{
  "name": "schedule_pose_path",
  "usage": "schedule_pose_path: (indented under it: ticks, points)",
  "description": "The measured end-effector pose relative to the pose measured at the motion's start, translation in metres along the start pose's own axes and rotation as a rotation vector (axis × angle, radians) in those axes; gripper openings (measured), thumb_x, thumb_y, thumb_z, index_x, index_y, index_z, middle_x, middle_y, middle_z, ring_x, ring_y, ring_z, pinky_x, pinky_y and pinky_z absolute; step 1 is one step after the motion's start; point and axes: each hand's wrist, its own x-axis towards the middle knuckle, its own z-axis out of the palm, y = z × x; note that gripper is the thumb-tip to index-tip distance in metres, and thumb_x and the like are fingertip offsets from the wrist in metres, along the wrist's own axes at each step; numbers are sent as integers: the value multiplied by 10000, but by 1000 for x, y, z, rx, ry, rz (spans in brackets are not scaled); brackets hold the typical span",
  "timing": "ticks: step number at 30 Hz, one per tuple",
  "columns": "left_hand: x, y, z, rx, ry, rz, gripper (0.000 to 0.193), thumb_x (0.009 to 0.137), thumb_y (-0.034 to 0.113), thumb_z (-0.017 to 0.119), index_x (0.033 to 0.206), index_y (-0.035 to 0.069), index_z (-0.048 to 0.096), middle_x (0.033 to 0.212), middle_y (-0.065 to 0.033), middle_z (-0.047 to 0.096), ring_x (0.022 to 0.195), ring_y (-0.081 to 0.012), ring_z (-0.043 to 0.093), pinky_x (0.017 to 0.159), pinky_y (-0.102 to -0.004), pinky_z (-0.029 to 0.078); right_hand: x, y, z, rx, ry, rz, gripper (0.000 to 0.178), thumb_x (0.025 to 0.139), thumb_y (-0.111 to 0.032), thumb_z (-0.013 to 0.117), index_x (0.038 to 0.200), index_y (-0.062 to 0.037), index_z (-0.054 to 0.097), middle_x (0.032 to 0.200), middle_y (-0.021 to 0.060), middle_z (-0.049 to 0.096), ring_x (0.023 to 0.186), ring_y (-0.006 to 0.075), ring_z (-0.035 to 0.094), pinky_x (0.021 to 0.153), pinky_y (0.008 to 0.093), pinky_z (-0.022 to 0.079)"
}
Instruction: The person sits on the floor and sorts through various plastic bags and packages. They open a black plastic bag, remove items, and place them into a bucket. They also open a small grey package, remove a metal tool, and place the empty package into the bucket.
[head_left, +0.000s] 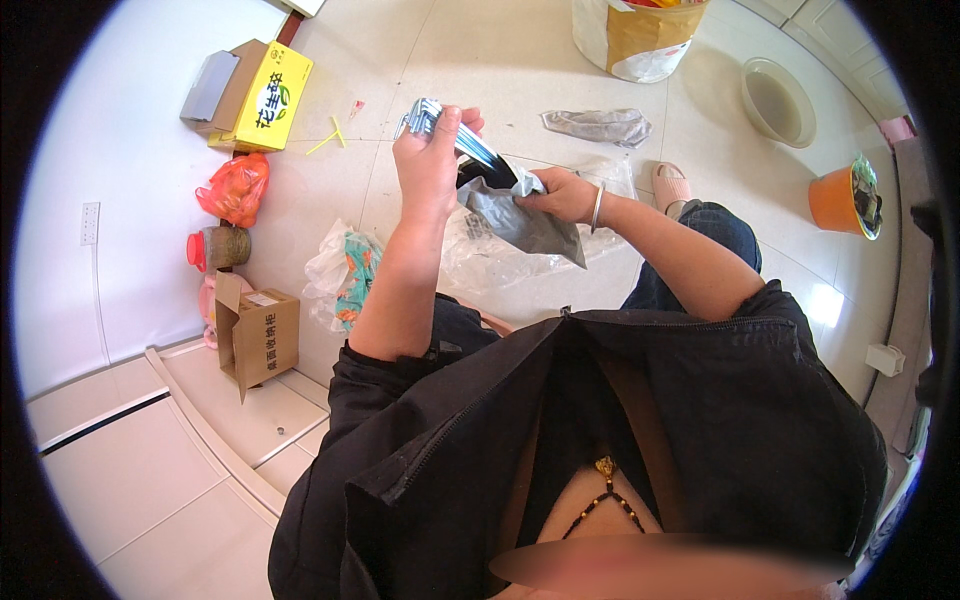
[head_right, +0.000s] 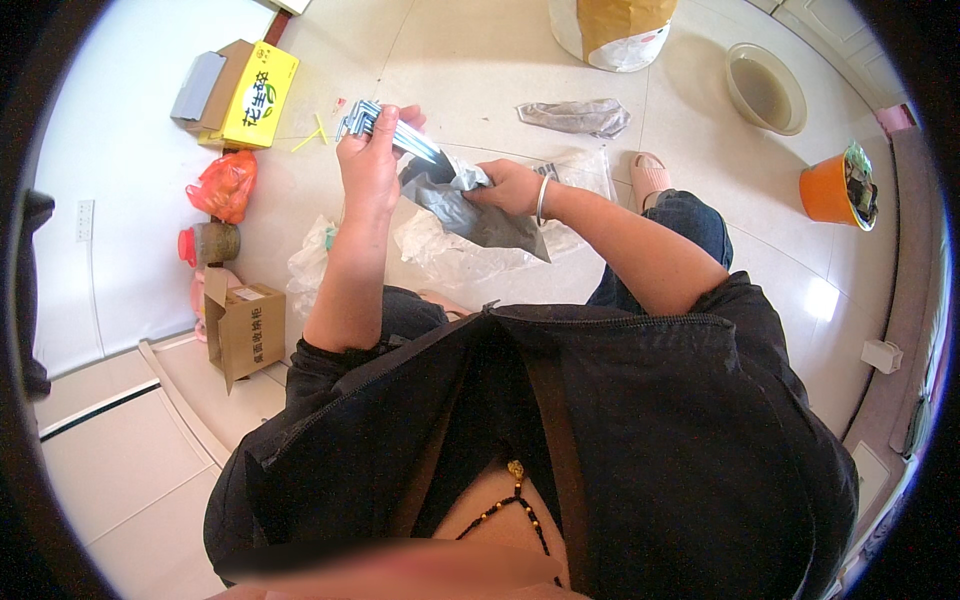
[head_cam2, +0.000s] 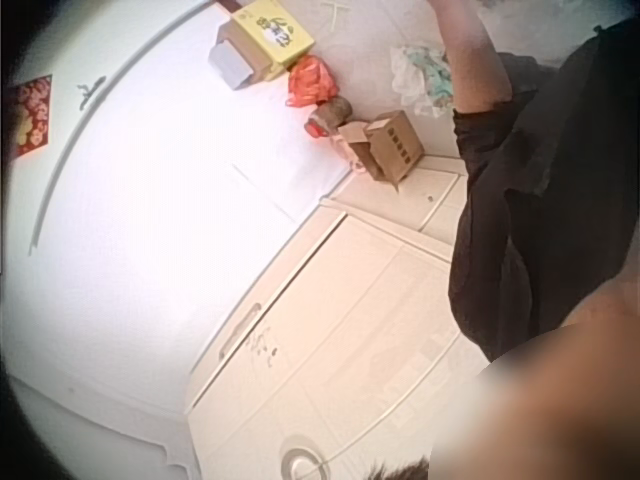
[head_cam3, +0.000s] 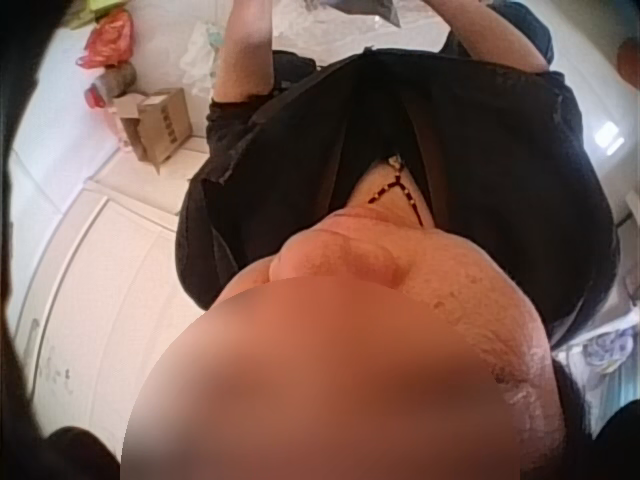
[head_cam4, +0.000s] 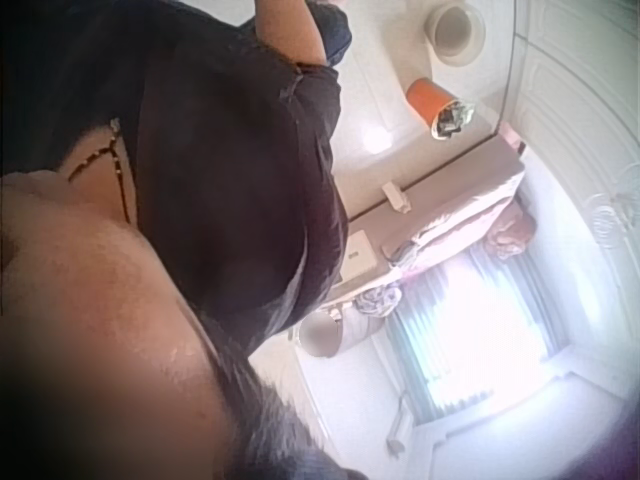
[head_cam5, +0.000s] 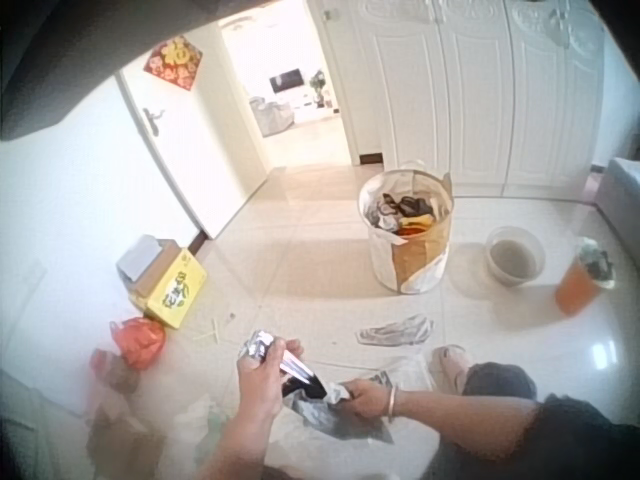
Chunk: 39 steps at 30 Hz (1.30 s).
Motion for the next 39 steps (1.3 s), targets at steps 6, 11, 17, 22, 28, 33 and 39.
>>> schedule_pose_path:
  ticks: [6, 11, 17, 22, 28, 33, 39]
  points:
    - [1, -2, 1, 175, 47, 27, 206, 908, 166, 569, 948, -32, 531, 860, -181, 658, 769, -246, 665, 653, -335, 552, 0, -1, 0, 16, -15, 10, 233, 859, -203, 596, 999, -19, 619, 831, 101, 635, 758, 173, 546, 767, 317, 451]
    - [1, -1, 1, 186, 52, -2, 218, 919, 177, 546, 953, -36, 517, 864, -193, 654, 764, -245, 666, 645, -335, 552, -3, -9, 0, 5, -27, 44, 248, 859, -215, 595, 985, -3, 620, 808, 101, 623, 734, 168, 524, 750, 321, 445]
    - [5, -7, 0, -264, 88, -165, 182, 933, 185, 502, 836, 32, 490, 754, -92, 601, 696, -199, 602, 707, -370, 520, -8, -18, -2, 76, -32, 51, 312, 919, -282, 521, 1060, -16, 600, 881, 121, 630, 812, 170, 552, 792, 329, 448]
    - [19, 2, -15, -533, 147, -144, 186, 943, 205, 490, 796, 98, 450, 647, 9, 375, 542, -120, 342, 672, -321, 411, -6, -15, -4, -76, -81, -54, 333, 948, -308, 471, 1075, -23, 589, 909, 102, 624, 823, 188, 539, 808, 338, 439]
    - [31, 25, -46, -709, 213, -10, 292, 985, 304, 403, 770, 106, 423, 595, 35, 317, 513, -92, 294, 557, -266, 334, -6, -11, -4, -130, -166, -46, 332, 945, -310, 460, 1100, -37, 568, 944, 129, 636, 844, 220, 558, 821, 346, 435]
    - [32, 25, -53, -746, 224, -34, 335, 995, 341, 354, 761, 108, 415, 585, 33, 309, 504, -94, 288, 525, -259, 321, -6, -11, -3, -83, -134, -62, 284, 962, -284, 470, 980, -14, 557, 784, 28, 520, 759, 135, 439, 735, 312, 421]
    - [32, 25, -53, -764, 223, -43, 350, 994, 362, 345, 761, 110, 412, 569, 37, 308, 488, -91, 284, 509, -245, 312, -4, -10, -3, -98, -137, -18, 251, 955, -264, 490, 969, -30, 579, 778, 4, 520, 742, 115, 434, 706, 298, 419]
